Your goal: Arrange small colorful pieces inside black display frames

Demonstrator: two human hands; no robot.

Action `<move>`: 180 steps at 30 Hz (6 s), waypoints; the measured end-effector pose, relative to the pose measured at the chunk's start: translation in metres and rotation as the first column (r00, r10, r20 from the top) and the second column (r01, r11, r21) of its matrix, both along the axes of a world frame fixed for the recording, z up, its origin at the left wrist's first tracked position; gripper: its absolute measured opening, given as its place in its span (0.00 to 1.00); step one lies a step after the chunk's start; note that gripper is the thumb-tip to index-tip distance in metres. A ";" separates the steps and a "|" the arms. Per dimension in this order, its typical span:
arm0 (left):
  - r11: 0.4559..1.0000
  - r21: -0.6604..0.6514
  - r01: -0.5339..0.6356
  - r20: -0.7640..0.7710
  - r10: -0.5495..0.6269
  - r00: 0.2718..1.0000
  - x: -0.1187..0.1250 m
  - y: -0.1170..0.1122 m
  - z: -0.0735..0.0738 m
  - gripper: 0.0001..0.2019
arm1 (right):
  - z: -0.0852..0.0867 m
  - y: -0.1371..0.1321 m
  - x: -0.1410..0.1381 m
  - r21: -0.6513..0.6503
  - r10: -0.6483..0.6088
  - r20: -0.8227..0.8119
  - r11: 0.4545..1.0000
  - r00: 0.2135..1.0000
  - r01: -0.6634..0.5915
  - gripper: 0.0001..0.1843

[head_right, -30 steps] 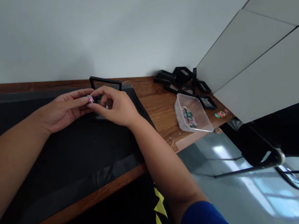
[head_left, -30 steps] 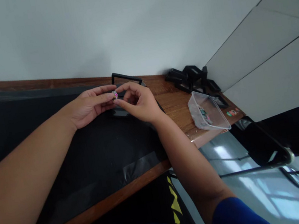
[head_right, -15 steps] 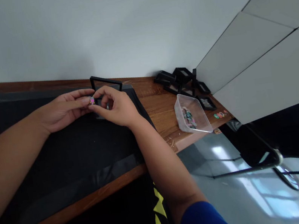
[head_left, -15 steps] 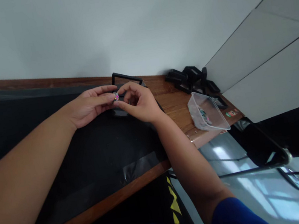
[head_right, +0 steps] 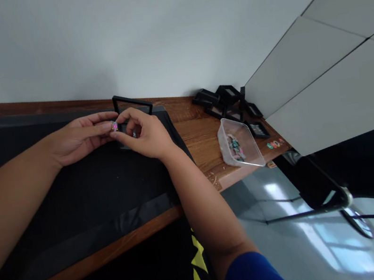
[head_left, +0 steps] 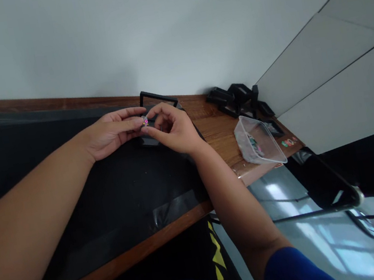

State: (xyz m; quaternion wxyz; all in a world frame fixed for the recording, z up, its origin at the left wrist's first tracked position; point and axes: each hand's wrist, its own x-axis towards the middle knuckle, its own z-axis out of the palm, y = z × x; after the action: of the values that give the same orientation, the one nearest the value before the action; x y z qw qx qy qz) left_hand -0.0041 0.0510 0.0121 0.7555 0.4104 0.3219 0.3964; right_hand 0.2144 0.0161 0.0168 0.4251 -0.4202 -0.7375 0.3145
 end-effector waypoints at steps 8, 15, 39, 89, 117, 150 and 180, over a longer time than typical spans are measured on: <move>0.996 0.084 -0.014 -0.012 0.015 1.000 0.000 0.006 -0.011 0.15 | 0.001 0.000 0.000 -0.002 0.017 -0.014 1.000 1.000 -0.017 0.26; 0.992 0.125 -0.011 -0.033 0.015 0.999 0.000 0.006 -0.014 0.16 | 0.001 -0.002 -0.001 -0.019 -0.017 0.031 1.000 0.999 0.018 0.26; 0.992 0.121 0.023 -0.073 -0.014 0.997 -0.001 0.007 -0.010 0.15 | 0.003 -0.004 0.002 0.063 -0.047 0.134 0.997 0.990 0.039 0.15; 0.998 0.061 0.031 0.061 -0.035 0.998 0.000 0.004 -0.007 0.13 | -0.004 -0.002 -0.003 0.070 -0.109 0.078 0.992 0.991 0.104 0.17; 0.998 0.066 -0.009 0.047 0.006 0.999 -0.002 0.001 -0.006 0.13 | -0.003 -0.006 -0.010 0.005 -0.132 -0.061 0.991 0.989 0.133 0.24; 0.983 0.181 -0.017 0.034 0.011 0.999 0.002 0.002 -0.011 0.14 | 0.006 -0.003 -0.009 -0.260 0.000 -0.279 0.963 0.960 -0.075 0.35; 0.966 0.258 0.033 -0.070 -0.015 0.997 0.005 0.000 -0.011 0.23 | 0.027 -0.014 -0.016 -0.574 -0.131 -0.342 0.813 0.930 -0.097 0.31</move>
State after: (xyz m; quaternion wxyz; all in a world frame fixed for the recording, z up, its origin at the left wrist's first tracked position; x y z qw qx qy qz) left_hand 0.0014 0.0512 0.0008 0.6888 0.5226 0.2879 0.4117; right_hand 0.1985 0.0022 0.0438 0.4088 -0.4703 -0.5096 0.5933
